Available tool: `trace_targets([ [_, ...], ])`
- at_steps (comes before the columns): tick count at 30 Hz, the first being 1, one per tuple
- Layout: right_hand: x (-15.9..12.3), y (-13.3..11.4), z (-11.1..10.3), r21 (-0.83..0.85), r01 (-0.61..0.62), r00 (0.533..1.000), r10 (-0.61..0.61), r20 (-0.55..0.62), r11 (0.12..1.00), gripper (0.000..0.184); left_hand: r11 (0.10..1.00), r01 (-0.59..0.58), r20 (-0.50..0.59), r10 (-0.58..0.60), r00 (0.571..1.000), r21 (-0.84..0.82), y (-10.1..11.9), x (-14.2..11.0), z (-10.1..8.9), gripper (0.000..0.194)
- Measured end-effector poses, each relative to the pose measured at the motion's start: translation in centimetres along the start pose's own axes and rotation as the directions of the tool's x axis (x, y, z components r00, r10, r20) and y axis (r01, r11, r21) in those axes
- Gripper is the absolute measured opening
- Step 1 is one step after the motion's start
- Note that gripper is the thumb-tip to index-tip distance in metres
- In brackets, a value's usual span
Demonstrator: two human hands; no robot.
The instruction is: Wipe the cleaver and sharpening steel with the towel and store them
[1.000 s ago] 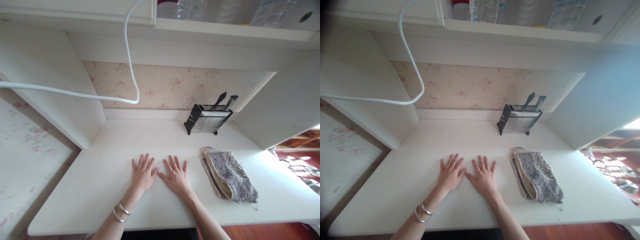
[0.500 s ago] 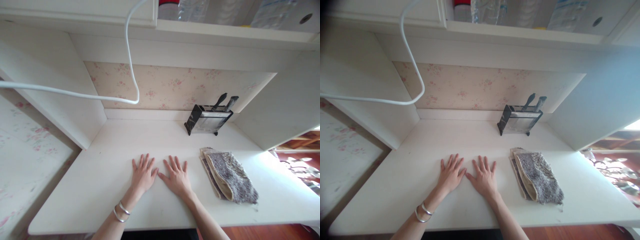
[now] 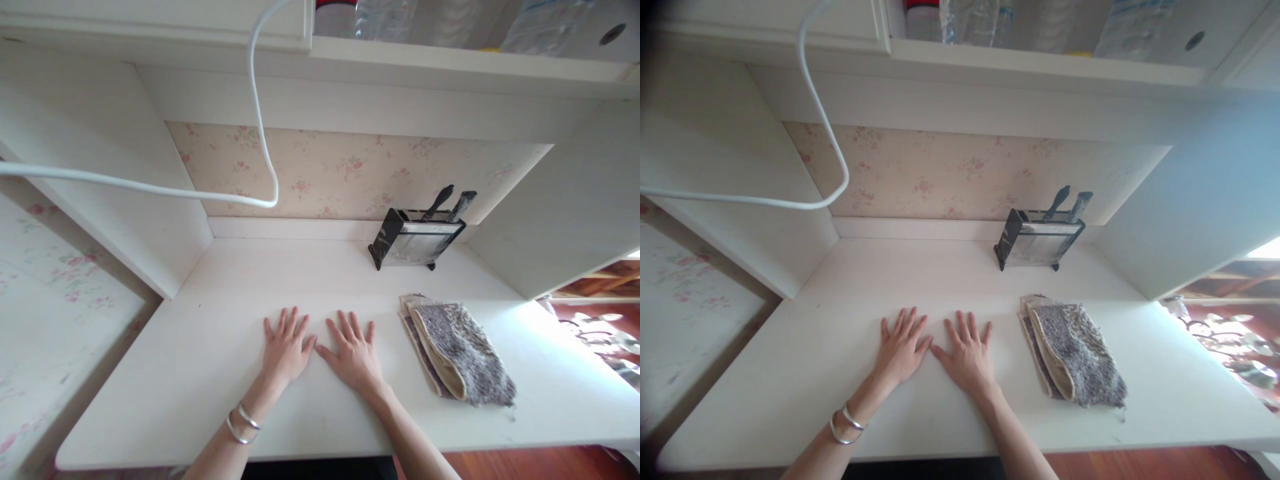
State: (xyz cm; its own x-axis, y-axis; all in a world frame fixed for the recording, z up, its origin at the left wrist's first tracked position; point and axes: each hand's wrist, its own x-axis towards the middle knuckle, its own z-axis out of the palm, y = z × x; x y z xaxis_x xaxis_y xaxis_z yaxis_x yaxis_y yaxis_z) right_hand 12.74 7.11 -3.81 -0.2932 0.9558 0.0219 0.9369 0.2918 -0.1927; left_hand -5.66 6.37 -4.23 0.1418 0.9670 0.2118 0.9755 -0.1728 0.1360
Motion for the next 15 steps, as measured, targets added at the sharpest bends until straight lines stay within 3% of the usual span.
trace_targets([
  [15,0.03,0.03,0.01,0.004,0.001,1.000,-0.001,-0.004,1.000,0.071,1.000,0.000,0.000,0.000,1.000,-0.007,0.02,-0.01,0.08,0.051],
])
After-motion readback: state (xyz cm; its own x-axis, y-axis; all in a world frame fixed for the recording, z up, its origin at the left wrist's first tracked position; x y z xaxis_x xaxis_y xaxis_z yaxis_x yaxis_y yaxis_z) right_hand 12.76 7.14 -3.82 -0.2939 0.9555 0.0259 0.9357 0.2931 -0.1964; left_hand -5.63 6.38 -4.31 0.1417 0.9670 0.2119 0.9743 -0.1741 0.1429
